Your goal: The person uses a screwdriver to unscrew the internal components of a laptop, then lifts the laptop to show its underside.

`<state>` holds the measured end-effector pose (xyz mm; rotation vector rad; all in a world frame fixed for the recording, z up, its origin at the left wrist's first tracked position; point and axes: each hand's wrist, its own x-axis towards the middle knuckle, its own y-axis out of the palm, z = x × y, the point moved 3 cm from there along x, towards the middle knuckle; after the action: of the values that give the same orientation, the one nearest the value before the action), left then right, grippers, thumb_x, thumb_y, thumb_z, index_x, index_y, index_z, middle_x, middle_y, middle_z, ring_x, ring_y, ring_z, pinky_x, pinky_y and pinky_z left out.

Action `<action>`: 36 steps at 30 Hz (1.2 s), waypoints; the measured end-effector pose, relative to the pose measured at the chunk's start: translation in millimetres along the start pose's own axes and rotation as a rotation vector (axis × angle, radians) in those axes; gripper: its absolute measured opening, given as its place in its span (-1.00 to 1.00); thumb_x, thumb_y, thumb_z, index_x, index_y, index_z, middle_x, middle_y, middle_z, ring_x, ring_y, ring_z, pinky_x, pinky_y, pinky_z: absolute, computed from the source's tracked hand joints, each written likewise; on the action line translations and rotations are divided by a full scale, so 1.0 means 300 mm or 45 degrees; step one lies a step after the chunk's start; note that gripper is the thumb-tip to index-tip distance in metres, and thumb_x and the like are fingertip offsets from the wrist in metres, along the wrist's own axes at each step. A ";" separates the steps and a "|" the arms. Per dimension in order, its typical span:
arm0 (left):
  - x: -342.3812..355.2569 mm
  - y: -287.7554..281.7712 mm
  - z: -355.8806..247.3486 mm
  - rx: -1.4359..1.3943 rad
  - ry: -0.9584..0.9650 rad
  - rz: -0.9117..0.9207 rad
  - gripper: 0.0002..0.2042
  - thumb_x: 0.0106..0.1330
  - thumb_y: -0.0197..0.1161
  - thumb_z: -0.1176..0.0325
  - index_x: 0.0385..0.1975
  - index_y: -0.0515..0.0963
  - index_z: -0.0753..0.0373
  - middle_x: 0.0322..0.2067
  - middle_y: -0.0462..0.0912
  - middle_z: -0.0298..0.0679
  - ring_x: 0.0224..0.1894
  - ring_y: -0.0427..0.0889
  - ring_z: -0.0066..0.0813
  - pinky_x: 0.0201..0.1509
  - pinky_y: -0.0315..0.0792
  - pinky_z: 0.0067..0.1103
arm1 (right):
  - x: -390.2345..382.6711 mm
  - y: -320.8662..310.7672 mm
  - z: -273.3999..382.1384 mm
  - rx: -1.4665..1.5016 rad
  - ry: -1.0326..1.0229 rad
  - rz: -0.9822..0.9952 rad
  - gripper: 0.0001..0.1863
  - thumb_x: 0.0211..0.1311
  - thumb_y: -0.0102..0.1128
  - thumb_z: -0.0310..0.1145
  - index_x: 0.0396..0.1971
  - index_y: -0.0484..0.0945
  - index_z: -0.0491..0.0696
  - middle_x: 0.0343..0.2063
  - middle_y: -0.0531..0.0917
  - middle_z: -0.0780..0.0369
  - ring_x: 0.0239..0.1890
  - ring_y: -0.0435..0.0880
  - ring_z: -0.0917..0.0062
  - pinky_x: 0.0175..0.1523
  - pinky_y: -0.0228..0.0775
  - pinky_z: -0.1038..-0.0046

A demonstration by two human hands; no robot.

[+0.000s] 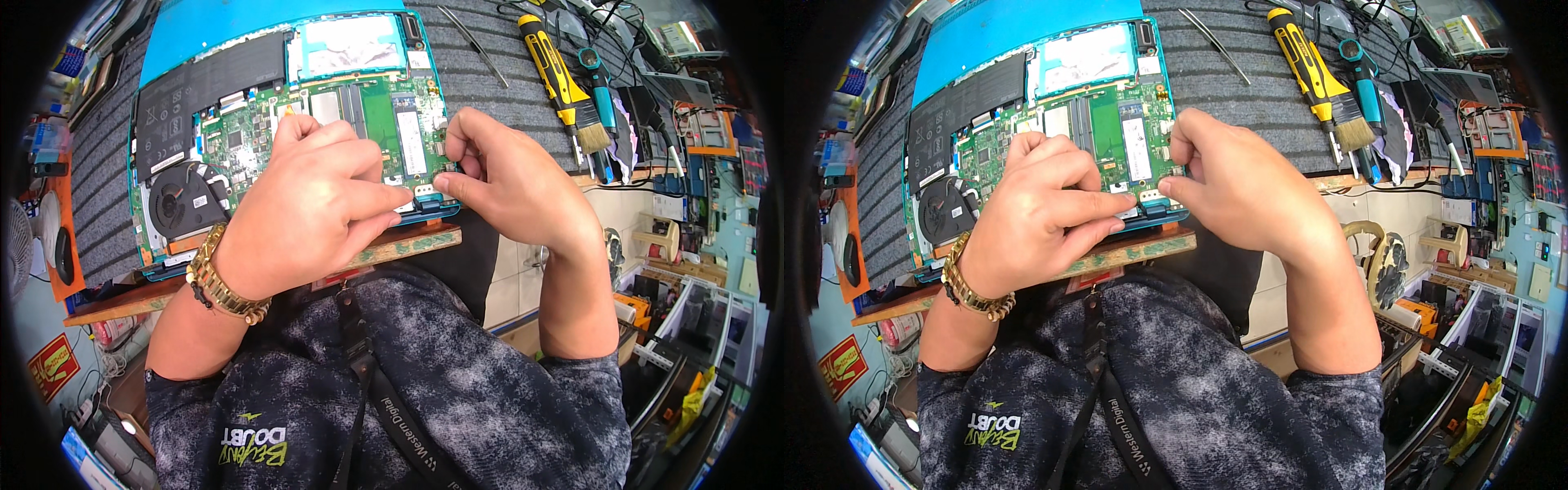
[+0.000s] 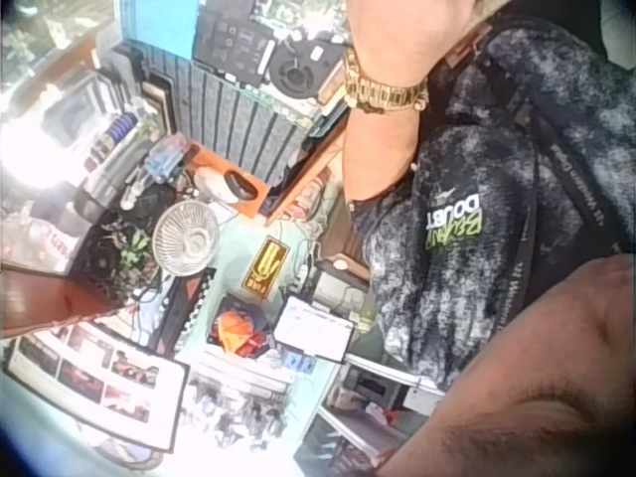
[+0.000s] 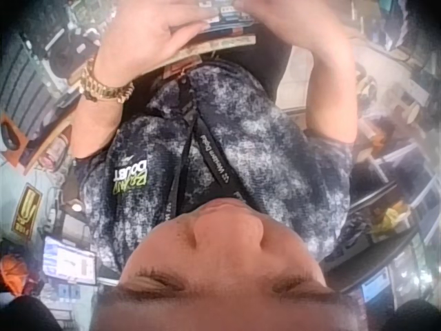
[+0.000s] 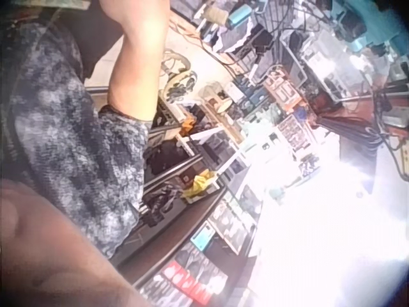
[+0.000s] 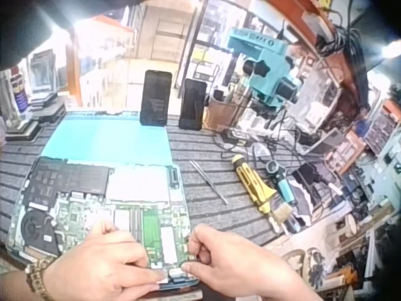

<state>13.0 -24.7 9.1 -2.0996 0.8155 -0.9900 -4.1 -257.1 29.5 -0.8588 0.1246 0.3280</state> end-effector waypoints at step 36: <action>0.022 0.019 -0.036 0.065 0.024 0.026 -0.64 0.17 0.54 0.41 0.01 0.83 0.08 -0.34 0.47 -0.38 -0.21 0.52 -0.35 0.01 0.20 -0.32 | -0.091 0.009 -0.091 0.270 -0.093 -0.119 -0.44 0.11 0.63 -0.50 0.12 0.58 -0.14 -0.34 0.65 0.25 -0.40 0.58 0.54 -0.23 0.49 0.42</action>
<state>6.2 -36.3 12.5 -2.0378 0.8108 -1.0107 -30.0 -282.6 16.3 -0.6398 0.0498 0.2529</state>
